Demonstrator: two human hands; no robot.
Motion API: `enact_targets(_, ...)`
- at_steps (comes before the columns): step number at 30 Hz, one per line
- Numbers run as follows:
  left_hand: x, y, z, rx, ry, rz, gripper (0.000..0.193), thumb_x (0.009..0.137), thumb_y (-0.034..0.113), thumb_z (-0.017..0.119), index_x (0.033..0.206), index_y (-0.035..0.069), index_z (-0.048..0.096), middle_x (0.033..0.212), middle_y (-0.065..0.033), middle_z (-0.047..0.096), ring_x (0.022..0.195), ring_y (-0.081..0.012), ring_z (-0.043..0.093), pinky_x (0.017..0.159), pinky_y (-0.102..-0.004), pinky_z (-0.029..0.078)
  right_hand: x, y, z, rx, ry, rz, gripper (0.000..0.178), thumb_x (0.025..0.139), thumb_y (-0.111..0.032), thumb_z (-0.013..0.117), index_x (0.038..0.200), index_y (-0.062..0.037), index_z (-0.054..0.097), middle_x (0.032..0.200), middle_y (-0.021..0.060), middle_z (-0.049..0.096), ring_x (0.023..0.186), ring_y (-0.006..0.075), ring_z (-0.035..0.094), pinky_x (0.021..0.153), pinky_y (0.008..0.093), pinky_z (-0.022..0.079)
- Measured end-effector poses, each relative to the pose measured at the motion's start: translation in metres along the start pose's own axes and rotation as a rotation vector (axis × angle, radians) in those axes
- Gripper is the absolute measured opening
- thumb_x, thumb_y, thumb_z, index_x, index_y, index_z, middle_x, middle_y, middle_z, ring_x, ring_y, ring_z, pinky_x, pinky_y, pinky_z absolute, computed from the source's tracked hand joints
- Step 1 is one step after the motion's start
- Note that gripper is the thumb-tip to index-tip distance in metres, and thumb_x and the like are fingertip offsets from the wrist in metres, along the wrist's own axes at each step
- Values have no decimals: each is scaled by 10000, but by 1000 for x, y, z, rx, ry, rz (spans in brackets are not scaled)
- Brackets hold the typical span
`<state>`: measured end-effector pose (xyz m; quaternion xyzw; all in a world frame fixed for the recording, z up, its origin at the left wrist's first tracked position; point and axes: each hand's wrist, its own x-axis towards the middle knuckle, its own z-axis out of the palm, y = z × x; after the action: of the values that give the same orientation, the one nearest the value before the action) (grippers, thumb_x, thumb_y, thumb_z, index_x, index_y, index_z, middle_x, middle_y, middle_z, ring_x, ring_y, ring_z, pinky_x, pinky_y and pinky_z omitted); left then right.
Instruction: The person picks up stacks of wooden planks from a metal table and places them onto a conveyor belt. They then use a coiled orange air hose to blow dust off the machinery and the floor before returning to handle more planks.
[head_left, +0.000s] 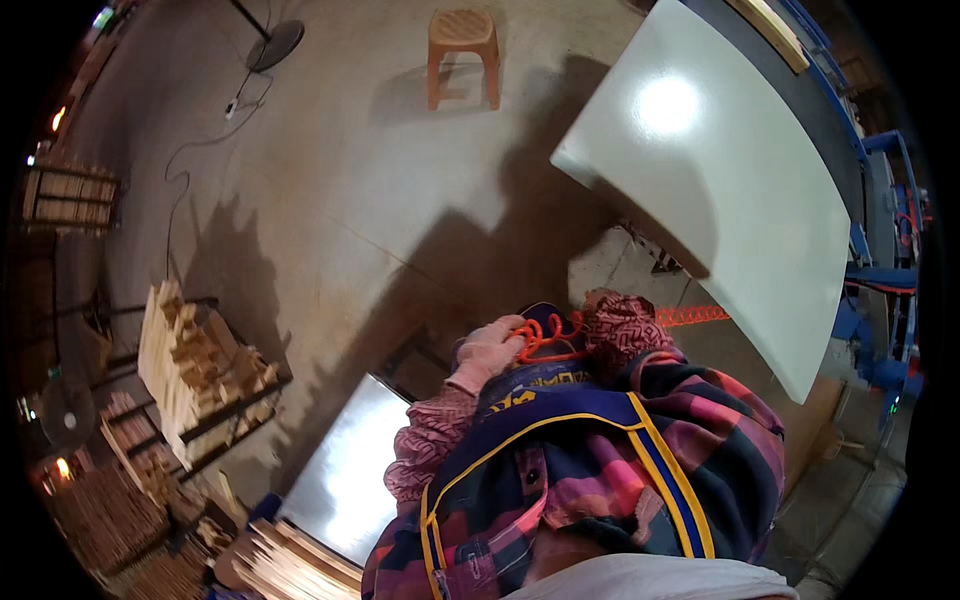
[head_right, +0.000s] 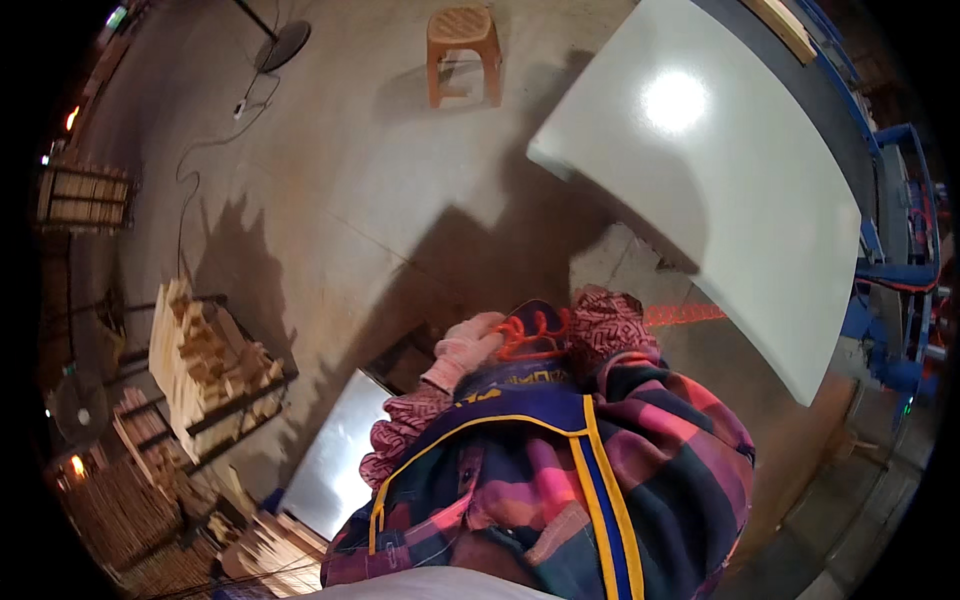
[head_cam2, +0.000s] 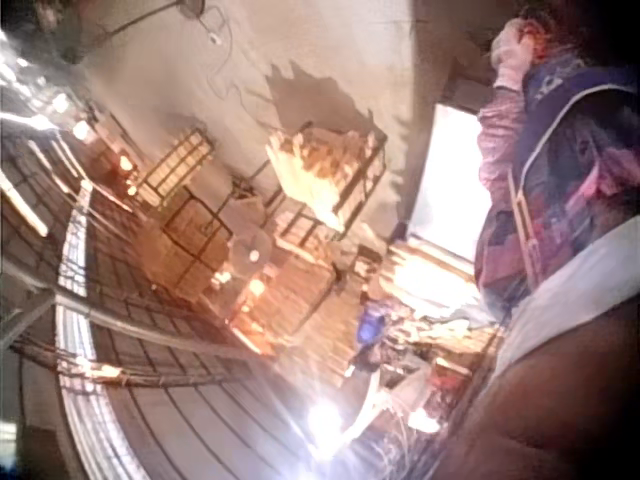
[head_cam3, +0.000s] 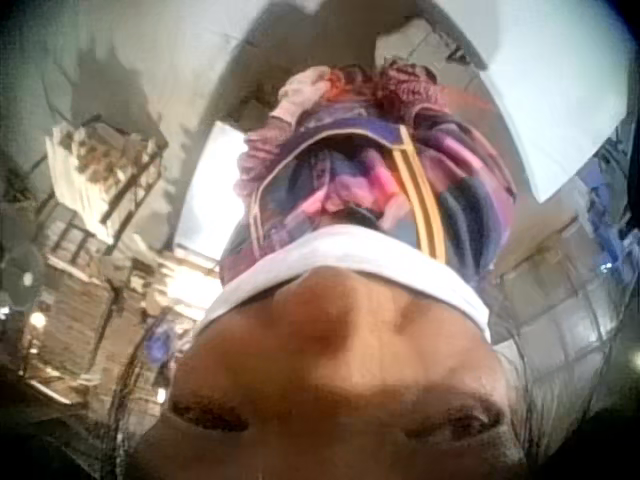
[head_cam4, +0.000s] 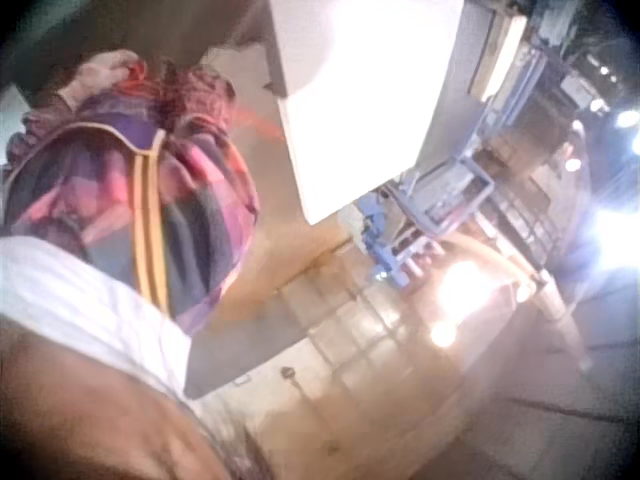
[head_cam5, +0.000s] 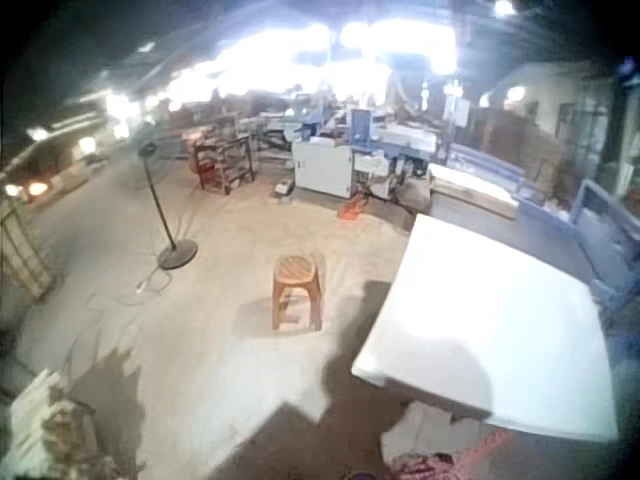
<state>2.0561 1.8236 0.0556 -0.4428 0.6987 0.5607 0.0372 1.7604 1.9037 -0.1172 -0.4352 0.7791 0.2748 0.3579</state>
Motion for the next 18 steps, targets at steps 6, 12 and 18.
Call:
enact_targets(6,65,18,-90,248,-262,-2,465,864,436,552,1260,196,599,1223,-132,633,1139,-326,590,978,-419,453,49,-36,-23,131,34,173,263,854,-275,571,903,-29,649,900,178,643,851,302,638,704,409,496)
enact_targets(12,149,19,-191,356,-324,2,452,886,415,570,1284,200,576,1200,-133,642,1116,-326,601,962,-411,464,153,-90,-68,184,134,235,229,888,-233,539,852,-30,638,821,166,636,768,287,638,629,405,492)
enact_targets(18,225,13,-288,429,-290,100,470,868,421,583,1278,192,567,1176,-157,647,1105,-350,601,941,-431,473,311,-174,-74,155,345,351,233,922,-191,508,801,-31,628,742,153,629,684,271,637,555,401,487)
